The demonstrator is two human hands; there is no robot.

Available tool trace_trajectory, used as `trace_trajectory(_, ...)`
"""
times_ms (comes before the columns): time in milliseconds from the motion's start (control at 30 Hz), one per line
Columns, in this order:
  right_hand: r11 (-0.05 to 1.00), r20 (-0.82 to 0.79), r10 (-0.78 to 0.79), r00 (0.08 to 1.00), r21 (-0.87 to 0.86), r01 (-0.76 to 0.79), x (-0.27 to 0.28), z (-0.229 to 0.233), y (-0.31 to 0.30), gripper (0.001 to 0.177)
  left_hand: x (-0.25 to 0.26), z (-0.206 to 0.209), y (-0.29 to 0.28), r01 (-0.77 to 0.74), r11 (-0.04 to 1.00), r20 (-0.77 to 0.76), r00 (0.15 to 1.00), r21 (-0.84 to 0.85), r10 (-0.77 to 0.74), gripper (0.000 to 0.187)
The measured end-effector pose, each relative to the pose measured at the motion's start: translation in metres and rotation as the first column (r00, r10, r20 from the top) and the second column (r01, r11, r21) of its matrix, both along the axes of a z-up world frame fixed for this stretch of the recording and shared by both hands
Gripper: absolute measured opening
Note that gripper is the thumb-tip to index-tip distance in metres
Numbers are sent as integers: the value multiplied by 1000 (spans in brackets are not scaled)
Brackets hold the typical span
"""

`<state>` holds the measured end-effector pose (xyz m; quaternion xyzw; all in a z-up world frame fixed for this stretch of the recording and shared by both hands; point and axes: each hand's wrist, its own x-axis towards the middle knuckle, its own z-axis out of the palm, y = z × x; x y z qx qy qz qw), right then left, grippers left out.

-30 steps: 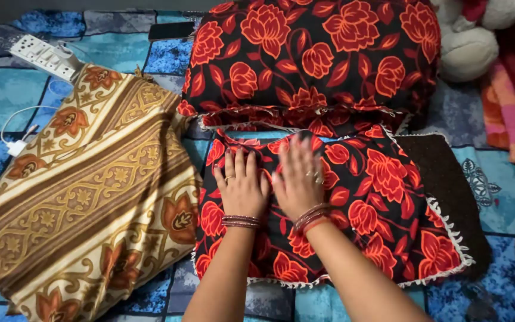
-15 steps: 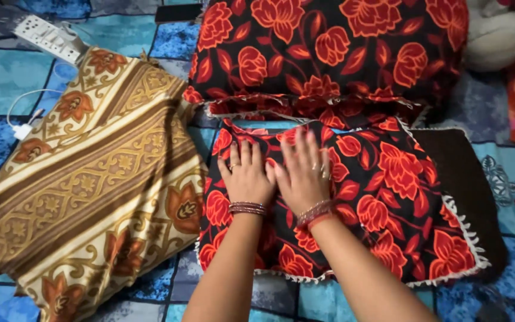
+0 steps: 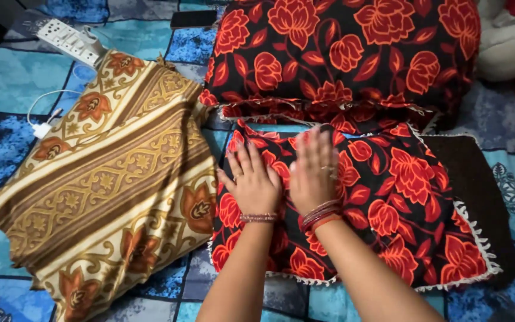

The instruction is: Folding a red and black floral patterned fabric on a bed.

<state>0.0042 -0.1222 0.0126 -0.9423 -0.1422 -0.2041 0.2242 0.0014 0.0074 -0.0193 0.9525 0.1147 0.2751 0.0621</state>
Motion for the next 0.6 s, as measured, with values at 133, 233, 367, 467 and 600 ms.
trace_trajectory(133, 983, -260, -27, 965, -180, -21, -1, -42, 3, 61, 3, 5, 2, -2, 1000, -147, 989, -31, -2, 61)
trace_trajectory(233, 995, -406, -7, 914, -97, -36, 0, -32, 1, 60, -5, 6, 2, 27, 999, -141, 989, -23, -30, 61)
trace_trajectory(367, 996, -100, -3, 995, 91, 13, -17, 11, -7, 73, -9, 5, 2, 52, 999, -90, 995, -6, -52, 58)
trace_trajectory(467, 996, -5, -4, 1000, 90, 4, -38, -11, -25, 77, -13, 6, 3, 70, 997, -86, 994, 14, -68, 58)
trace_trajectory(600, 994, -283, 16, 959, -103, -47, -40, -48, -41, 76, -11, 8, -1, 71, 997, -92, 993, 21, -69, 59)
